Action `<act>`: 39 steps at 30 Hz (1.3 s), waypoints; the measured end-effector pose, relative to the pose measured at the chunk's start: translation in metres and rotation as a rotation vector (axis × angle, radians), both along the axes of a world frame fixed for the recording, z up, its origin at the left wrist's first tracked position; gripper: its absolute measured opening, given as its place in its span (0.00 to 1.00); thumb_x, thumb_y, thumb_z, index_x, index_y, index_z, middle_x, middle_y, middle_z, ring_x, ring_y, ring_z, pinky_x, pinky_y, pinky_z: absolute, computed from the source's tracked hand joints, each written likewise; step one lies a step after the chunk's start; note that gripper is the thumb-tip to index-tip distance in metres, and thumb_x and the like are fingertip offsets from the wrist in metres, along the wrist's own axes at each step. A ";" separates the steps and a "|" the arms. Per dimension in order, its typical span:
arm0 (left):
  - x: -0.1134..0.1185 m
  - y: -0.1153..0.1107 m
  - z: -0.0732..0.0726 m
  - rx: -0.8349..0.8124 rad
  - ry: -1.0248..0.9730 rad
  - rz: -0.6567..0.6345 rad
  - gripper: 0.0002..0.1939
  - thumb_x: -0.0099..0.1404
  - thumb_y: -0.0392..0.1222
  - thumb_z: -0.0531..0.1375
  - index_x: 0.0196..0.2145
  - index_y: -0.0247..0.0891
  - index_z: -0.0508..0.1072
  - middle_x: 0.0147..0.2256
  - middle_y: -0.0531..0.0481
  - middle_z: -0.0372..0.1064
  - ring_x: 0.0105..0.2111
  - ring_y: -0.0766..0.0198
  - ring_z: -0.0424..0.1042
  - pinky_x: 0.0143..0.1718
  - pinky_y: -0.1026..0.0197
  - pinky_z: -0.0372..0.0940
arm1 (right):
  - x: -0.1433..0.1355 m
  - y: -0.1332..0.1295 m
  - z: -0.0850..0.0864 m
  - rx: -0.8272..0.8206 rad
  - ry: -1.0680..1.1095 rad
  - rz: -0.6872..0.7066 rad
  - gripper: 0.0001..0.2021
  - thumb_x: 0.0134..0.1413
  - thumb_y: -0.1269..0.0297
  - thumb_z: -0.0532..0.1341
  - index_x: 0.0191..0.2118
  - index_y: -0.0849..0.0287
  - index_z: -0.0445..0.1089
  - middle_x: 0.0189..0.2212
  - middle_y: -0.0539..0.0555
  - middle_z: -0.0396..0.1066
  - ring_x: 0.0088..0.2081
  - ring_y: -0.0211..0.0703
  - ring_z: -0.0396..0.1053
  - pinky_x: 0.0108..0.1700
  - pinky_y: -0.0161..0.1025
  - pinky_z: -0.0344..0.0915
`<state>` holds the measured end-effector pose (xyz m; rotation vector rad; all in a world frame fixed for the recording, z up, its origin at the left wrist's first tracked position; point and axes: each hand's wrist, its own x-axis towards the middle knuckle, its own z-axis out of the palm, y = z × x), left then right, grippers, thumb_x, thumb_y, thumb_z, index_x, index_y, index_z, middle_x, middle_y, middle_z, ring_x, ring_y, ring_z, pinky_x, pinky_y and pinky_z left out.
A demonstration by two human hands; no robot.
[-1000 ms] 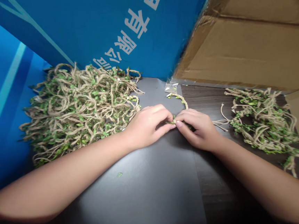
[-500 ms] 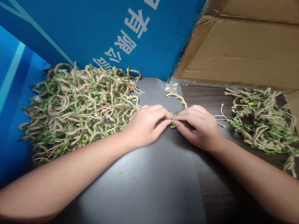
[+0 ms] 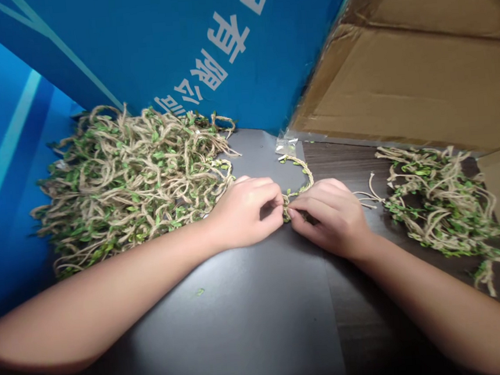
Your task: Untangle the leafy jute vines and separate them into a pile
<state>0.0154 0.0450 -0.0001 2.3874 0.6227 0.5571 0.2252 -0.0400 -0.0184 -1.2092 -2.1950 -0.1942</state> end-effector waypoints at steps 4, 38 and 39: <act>0.000 0.000 0.001 -0.005 0.000 0.004 0.07 0.66 0.39 0.58 0.30 0.37 0.73 0.31 0.52 0.72 0.32 0.65 0.69 0.40 0.59 0.58 | 0.000 0.000 0.001 0.011 0.007 0.016 0.07 0.58 0.70 0.67 0.41 0.55 0.72 0.32 0.49 0.79 0.35 0.40 0.73 0.42 0.43 0.67; -0.001 -0.001 0.001 0.075 0.079 -0.049 0.10 0.67 0.41 0.56 0.29 0.37 0.70 0.28 0.53 0.69 0.30 0.66 0.64 0.41 0.58 0.56 | -0.002 -0.003 0.003 -0.013 -0.015 0.041 0.07 0.60 0.70 0.66 0.42 0.54 0.71 0.35 0.50 0.79 0.38 0.41 0.72 0.44 0.43 0.65; -0.001 -0.001 0.001 0.077 0.082 -0.052 0.10 0.67 0.41 0.56 0.29 0.37 0.71 0.28 0.53 0.69 0.30 0.66 0.64 0.41 0.57 0.56 | -0.003 -0.003 0.003 -0.019 -0.007 0.039 0.07 0.59 0.71 0.66 0.41 0.54 0.71 0.35 0.50 0.78 0.38 0.41 0.72 0.43 0.43 0.65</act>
